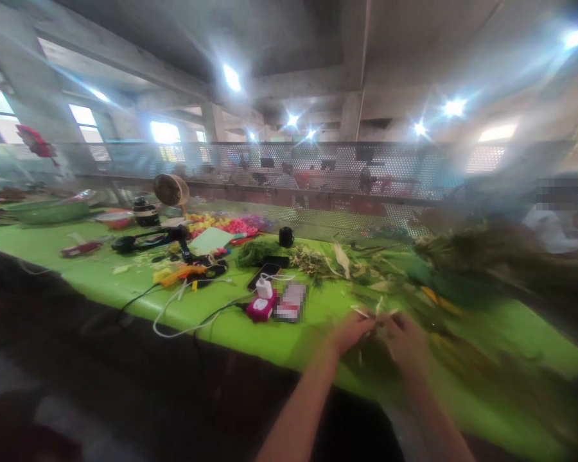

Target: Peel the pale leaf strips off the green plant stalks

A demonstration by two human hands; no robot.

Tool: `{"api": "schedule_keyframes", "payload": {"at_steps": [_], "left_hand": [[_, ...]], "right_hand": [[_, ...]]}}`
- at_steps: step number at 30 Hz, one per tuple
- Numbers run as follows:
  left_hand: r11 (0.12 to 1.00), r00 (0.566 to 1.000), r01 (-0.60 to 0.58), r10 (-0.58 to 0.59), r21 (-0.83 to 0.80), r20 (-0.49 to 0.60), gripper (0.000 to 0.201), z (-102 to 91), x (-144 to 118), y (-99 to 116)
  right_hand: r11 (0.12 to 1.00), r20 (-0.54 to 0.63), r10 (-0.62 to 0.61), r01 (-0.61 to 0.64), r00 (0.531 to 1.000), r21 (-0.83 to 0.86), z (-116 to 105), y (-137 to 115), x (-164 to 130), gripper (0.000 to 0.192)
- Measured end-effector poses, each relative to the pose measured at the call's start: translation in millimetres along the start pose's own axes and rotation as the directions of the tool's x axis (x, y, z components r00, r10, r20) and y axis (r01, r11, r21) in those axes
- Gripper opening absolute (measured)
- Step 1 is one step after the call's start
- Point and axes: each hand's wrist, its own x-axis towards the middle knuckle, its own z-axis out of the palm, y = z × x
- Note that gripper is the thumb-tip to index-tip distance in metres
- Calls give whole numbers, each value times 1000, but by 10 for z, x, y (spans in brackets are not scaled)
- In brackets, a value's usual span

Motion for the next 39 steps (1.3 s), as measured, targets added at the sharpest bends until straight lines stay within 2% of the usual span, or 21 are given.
{"api": "schedule_keyframes", "payload": {"at_steps": [2, 7, 13, 18, 20, 23, 26, 29, 34, 39], "left_hand": [[1000, 1000, 3, -3, 29, 3, 28, -6, 1, 4], [981, 997, -79, 83, 177, -12, 27, -30, 20, -42], [964, 995, -99, 92, 249, 39, 29, -38, 39, -115], [953, 990, -139, 125, 270, 70, 24, -4, 24, -117], [953, 990, -143, 136, 267, 46, 22, 9, 16, -95], [964, 991, -113, 128, 243, -48, 19, -6, 11, -57], [976, 988, -79, 104, 203, -118, 24, -46, 14, -47], [985, 988, -59, 80, 161, -132, 27, -56, 20, -62], [996, 993, -32, 41, 85, -107, 21, -26, 15, -59], [999, 969, -51, 49, -1, -244, 24, -75, 20, -46]], "right_hand": [[1000, 0, 12, -12, 1000, 26, 5, 63, 22, 38], [995, 37, 35, -38, 999, 87, 36, 166, 70, 38], [999, -4, 14, -14, 1000, 44, 17, 46, 46, 25], [1000, -29, 0, 0, 1000, 0, 26, -11, 38, 22], [1000, -18, 0, 0, 1000, -11, 38, -12, 47, 23], [1000, -1, 6, -6, 1000, -13, 49, 3, 65, 33], [1000, 1, 13, -13, 1000, -7, 45, 40, 80, 40], [1000, 0, 11, -11, 1000, -15, 27, 88, 88, 36], [999, -15, -11, 10, 1000, -33, 0, 117, 83, 31], [998, 107, -39, 43, 994, -38, 32, 124, 95, 40]]}}
